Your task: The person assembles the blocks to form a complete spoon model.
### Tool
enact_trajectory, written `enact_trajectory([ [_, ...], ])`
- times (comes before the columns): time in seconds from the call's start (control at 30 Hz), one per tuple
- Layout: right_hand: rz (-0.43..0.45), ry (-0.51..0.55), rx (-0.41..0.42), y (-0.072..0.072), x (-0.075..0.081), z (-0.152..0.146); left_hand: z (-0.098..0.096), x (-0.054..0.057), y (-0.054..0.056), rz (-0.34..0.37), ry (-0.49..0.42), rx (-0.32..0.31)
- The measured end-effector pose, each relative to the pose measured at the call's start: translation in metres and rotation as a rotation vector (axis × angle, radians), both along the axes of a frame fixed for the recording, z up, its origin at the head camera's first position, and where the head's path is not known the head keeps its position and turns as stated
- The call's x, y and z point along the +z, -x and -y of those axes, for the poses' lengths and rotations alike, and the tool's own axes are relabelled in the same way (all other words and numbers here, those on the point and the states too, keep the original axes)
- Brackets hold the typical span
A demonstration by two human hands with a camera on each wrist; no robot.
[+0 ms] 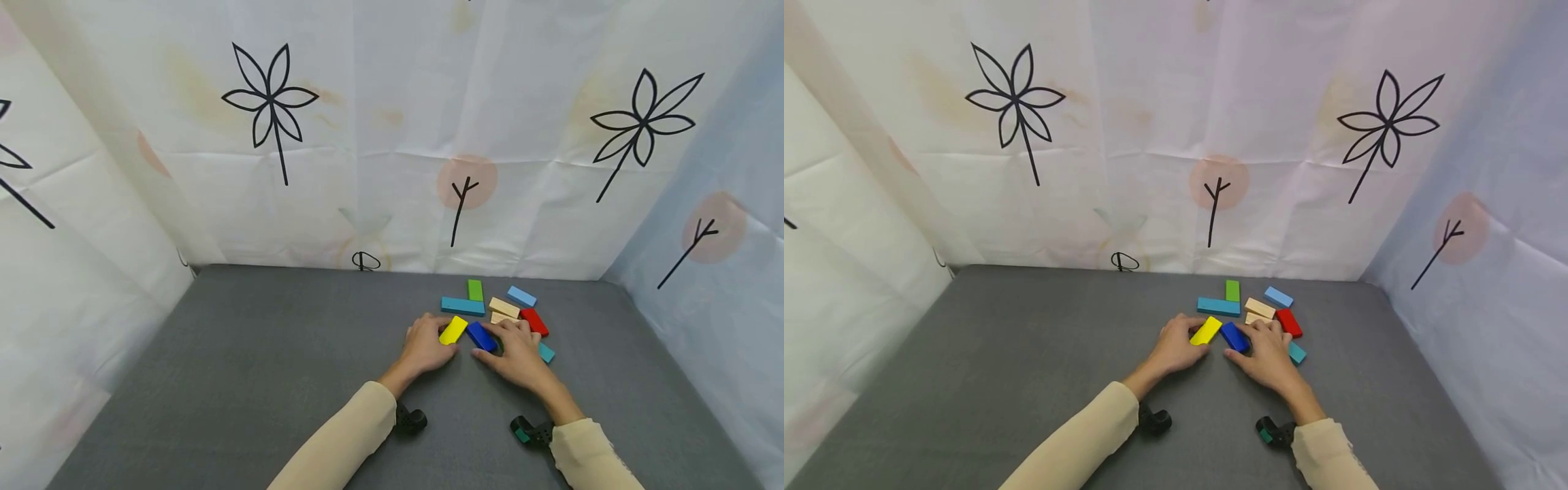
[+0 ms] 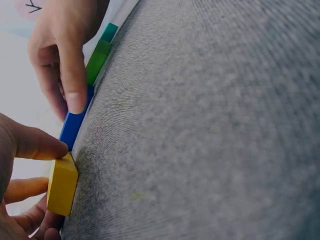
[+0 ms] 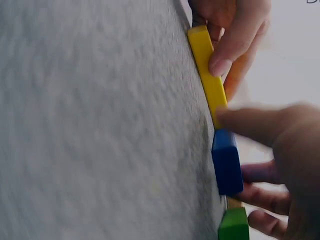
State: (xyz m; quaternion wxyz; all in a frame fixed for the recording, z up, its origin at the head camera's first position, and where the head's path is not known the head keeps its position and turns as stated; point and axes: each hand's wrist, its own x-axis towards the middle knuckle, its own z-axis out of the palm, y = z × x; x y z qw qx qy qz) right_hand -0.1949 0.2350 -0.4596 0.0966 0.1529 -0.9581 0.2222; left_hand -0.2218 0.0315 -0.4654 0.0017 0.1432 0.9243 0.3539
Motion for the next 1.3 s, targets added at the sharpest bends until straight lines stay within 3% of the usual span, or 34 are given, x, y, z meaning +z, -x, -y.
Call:
enact_trajectory([
  [0.17, 0.0, 0.0, -0.05, 0.0, -0.002, 0.002, -0.001, 0.0, -0.002, -0.045, 0.047, 0.019],
  [0.33, 0.012, 0.029, -0.064, 0.001, -0.002, 0.003, 0.007, 0.0, -0.005, -0.048, -0.047, 0.061],
  [0.53, 0.006, 0.094, -0.035, 0.0, 0.0, 0.007, 0.039, 0.002, -0.01, -0.03, -0.17, 0.123],
  [0.7, 0.067, 0.169, 0.061, -0.003, 0.0, 0.012, 0.072, 0.005, -0.019, -0.029, -0.209, 0.162],
  [0.87, 0.168, 0.264, 0.12, -0.004, 0.0, 0.018, 0.097, 0.005, -0.03, -0.03, -0.181, 0.197],
  [1.07, 0.166, 0.313, 0.159, -0.004, -0.002, 0.023, 0.112, 0.0, -0.042, -0.046, -0.132, 0.23],
  [1.3, 0.147, 0.324, 0.184, -0.004, -0.009, 0.025, 0.112, -0.002, -0.049, -0.071, -0.031, 0.261],
])
